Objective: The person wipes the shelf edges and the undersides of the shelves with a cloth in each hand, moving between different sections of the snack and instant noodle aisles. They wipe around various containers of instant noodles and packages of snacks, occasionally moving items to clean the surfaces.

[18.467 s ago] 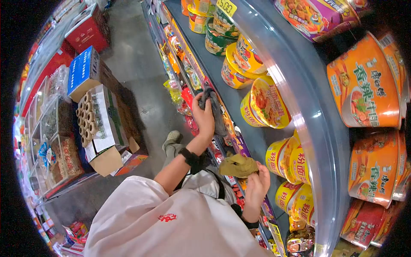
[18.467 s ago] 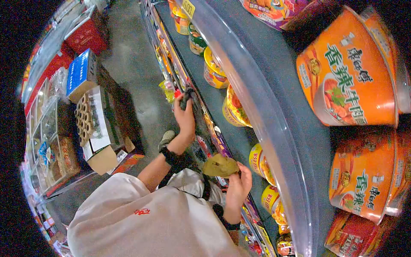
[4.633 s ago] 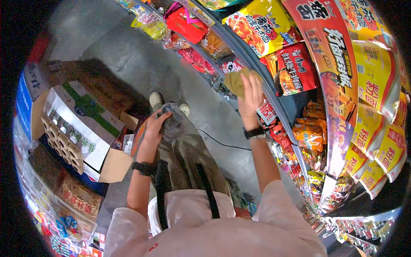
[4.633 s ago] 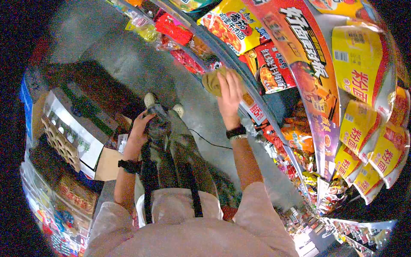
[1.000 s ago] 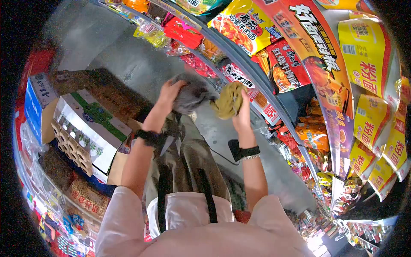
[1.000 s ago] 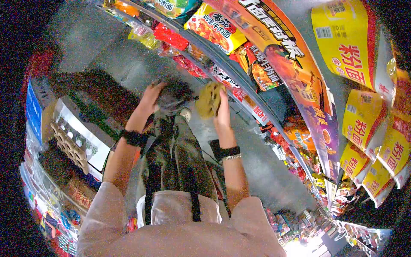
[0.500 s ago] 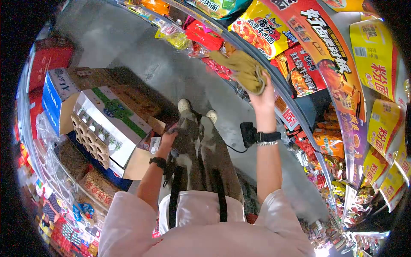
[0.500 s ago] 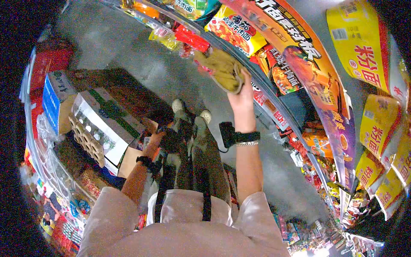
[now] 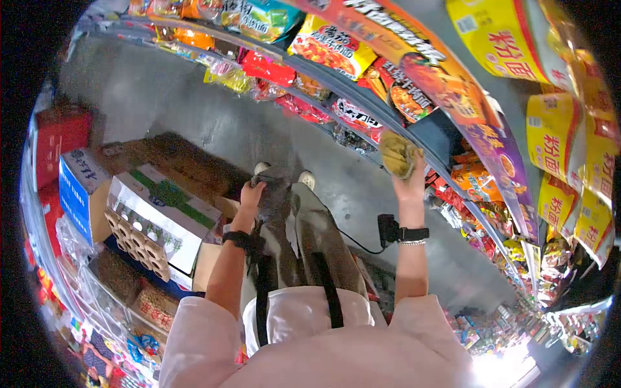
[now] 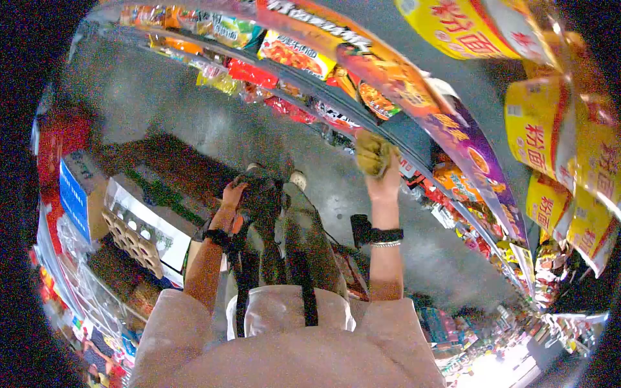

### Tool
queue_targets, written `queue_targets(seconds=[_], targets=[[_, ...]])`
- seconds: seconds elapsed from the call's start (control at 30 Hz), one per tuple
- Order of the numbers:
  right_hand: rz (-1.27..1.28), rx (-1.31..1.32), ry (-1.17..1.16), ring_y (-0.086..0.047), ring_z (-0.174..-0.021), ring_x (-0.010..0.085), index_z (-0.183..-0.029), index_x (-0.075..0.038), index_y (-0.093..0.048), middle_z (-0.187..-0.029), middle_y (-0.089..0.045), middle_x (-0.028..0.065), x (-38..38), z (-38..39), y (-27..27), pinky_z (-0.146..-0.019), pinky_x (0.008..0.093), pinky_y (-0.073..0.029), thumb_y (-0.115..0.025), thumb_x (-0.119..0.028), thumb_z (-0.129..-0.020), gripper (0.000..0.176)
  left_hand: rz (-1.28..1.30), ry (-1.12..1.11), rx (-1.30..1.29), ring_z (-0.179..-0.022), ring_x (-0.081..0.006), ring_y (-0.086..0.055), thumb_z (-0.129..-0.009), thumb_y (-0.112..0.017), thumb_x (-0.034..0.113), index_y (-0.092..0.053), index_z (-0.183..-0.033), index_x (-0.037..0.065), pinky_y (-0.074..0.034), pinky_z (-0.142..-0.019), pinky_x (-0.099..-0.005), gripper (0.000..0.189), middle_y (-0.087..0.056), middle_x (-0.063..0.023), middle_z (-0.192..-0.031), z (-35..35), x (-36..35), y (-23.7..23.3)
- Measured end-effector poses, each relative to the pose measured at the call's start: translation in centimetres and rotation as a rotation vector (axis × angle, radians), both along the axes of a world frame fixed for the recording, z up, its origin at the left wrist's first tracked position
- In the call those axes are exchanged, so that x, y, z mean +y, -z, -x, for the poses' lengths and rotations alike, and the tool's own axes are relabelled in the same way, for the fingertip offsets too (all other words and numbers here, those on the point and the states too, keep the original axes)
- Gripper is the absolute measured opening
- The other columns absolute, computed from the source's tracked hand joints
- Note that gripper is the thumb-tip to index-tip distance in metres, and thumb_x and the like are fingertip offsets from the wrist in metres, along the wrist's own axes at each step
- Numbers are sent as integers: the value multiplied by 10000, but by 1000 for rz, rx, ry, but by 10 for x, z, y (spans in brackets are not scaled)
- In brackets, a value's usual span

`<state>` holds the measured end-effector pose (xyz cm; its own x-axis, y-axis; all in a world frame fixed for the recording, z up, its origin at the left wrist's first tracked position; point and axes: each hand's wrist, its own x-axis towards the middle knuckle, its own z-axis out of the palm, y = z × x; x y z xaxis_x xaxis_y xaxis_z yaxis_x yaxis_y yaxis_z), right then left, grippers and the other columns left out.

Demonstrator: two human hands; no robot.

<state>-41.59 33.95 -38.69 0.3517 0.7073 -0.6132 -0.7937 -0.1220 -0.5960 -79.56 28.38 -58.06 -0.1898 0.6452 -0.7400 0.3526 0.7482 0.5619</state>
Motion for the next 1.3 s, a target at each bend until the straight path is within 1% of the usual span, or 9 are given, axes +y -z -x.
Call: queue_targets(seconds=[0.23,0.3,0.37,0.47,0.6,0.97,1.23,1.27,1.3], targets=[[-85,326,-229,-495,-1061,228,-1177,-75,-433,-1142,-523,66,31,53,-3,-908,403,-404,-369,-331,-905,378,121,-297,-177,-1222,-301,-324,-810,-559,331,-197,-1355,47,-302,-948,-444,713,-341,-161,-1328,0,74,-78],[-98,345,-198,-494,-1063,229,-1185,-80,-429,-1148,-519,64,29,69,-11,-903,408,-405,-376,-343,-902,390,-76,387,108,-1294,-306,-158,-803,-554,350,-161,-1372,96,-177,-994,-491,736,-184,-118,-1409,28,93,-71],[-116,363,-168,-493,-1064,231,-1193,-85,-425,-1155,-516,61,23,82,-19,-898,412,-407,-383,-356,-898,402,-91,-428,-311,-1155,-251,-376,-743,-599,278,-291,-1305,70,-323,-915,-429,674,-375,-103,-1285,-15,154,-142],[-86,317,-150,-496,-1059,236,-1200,-105,-427,-1175,-502,65,1,98,-35,-869,415,-416,-370,-470,-869,496,-531,-513,-484,-878,-186,-541,-772,-578,214,-493,-1105,67,-464,-707,-328,373,-552,-53,-1010,-23,218,-137],[-99,400,-87,-457,-1115,257,-1242,-80,-392,-1234,-459,75,-44,109,-6,-932,421,-367,-298,-475,-880,544,-494,-435,-480,-897,-192,-534,-772,-573,159,-472,-1116,54,-453,-741,-329,374,-549,-61,-1010,-63,265,-187],[14,307,93,-536,-1005,262,-1174,-47,-453,-1121,-540,109,-76,152,37,-859,399,-440,-407,-301,-821,437,-700,483,-248,-955,-183,-518,-731,-631,182,-451,-1184,-34,-394,-833,-289,533,-564,-119,-1050,-91,231,-155],[17,251,-32,-572,-908,183,-1067,-43,-514,-1002,-588,66,4,165,9,-809,314,-452,-510,-203,-814,299,-975,835,51,-1002,-302,-529,-707,-635,193,-425,-1194,79,-426,-839,-343,542,-558,-151,-1078,-87,237,-200],[-127,-298,9,-606,-752,177,-1039,-31,-532,-895,-606,64,6,177,4,-687,307,-493,-500,-224,-830,287,-979,875,84,-977,-315,-524,-695,-639,165,-406,-1217,119,-430,-826,-367,573,-557,-145,-1061,-80,240,-203],[-125,-297,16,-606,-752,177,-1039,-31,-532,-895,-606,64,11,176,2,-687,307,-493,-500,-224,-830,287,-978,882,82,-977,-315,-524,-695,-639,165,-406,-1217,119,-430,-826,-367,573,-557,-145,-1061,-77,243,-209]])
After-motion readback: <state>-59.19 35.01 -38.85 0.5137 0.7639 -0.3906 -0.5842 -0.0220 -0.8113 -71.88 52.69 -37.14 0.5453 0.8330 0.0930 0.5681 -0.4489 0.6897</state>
